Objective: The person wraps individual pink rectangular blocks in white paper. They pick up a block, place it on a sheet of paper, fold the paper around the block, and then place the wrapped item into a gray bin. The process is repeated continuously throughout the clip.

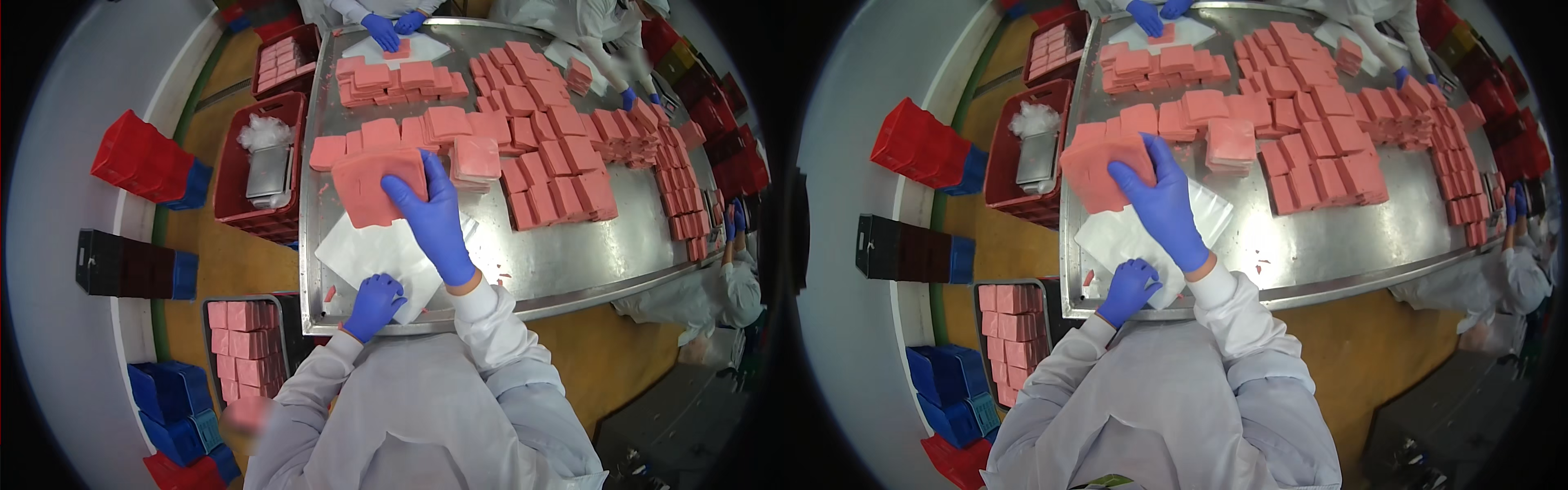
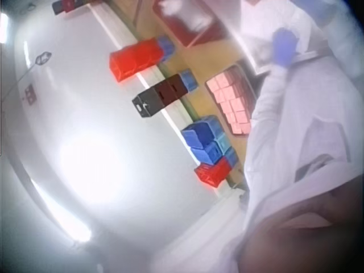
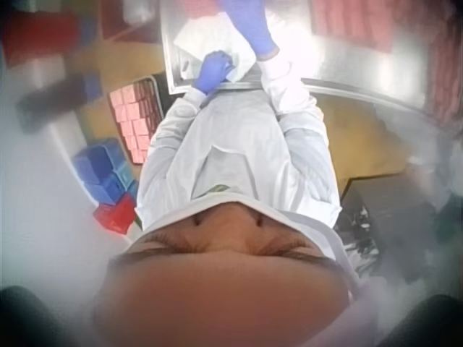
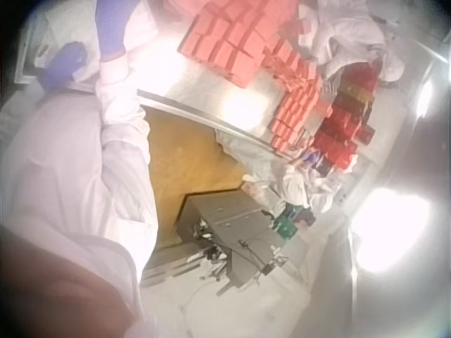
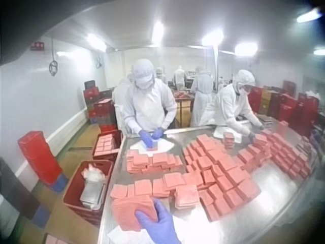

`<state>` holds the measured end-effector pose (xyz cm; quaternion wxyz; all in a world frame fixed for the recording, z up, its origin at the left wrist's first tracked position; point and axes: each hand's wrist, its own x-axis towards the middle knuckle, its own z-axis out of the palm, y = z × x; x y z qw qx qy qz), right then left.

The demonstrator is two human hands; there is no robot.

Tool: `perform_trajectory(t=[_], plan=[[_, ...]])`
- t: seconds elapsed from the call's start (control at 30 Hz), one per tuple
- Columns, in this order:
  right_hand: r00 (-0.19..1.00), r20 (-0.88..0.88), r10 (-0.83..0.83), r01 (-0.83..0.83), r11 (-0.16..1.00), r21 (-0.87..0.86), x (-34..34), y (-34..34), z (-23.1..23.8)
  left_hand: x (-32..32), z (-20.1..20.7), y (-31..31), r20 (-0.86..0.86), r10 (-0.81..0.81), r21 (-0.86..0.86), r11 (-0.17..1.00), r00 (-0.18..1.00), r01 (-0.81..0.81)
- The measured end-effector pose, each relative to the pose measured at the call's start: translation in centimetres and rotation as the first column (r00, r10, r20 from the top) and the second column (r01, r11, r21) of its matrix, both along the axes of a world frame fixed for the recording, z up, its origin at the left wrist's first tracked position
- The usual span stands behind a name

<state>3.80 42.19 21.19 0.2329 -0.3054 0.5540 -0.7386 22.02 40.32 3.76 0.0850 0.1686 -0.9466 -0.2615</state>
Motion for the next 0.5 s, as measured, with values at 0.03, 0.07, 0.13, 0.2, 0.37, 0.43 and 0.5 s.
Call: perform_trajectory(t=[0.03, 0.07, 0.13, 0.2, 0.37, 0.43, 0.5], plan=[[0.996, -0.091, -0.025, 0.024, 1.000, -0.014, -0.2, -0.3, 0.7, 0.5, -0.8, -0.1, 0.005, -0.018, -0.019, 1.000, 1.000, 0.018], [0.992, -0.128, 0.016, -0.004, 0.995, 0.098, -0.5, -0.5, -0.9, 0.5, -1.1, -0.3, 0.009, -0.045, -0.035, 0.998, 0.999, 0.045], [0.980, -0.167, 0.107, -0.044, 0.938, 0.344, -0.4, 0.2, -9.1, 0.0, 0.3, 0.0, -0.016, -0.091, -0.013, 0.996, 0.996, 0.091], [0.913, -0.289, 0.289, 0.018, 0.677, 0.736, 0.1, 3.5, -16.9, -0.5, -0.2, -1.0, 0.073, -0.171, -0.126, 0.976, 0.983, 0.179], [0.530, -0.635, 0.563, 0.028, 0.736, 0.676, 3.1, 8.9, -17.2, -2.6, 0.9, -3.9, -0.135, 0.408, 0.613, 0.751, 0.903, -0.247], [0.615, -0.569, 0.545, -0.054, 0.750, 0.659, 1.7, 8.7, -17.4, -2.8, 1.4, -3.5, -0.169, 0.162, 0.378, 0.922, 0.972, -0.088], [0.829, -0.426, 0.363, -0.079, 0.829, 0.554, -0.5, 8.2, -15.1, -1.2, 1.4, -3.8, 0.007, -0.267, -0.179, 0.948, 0.964, 0.264]])
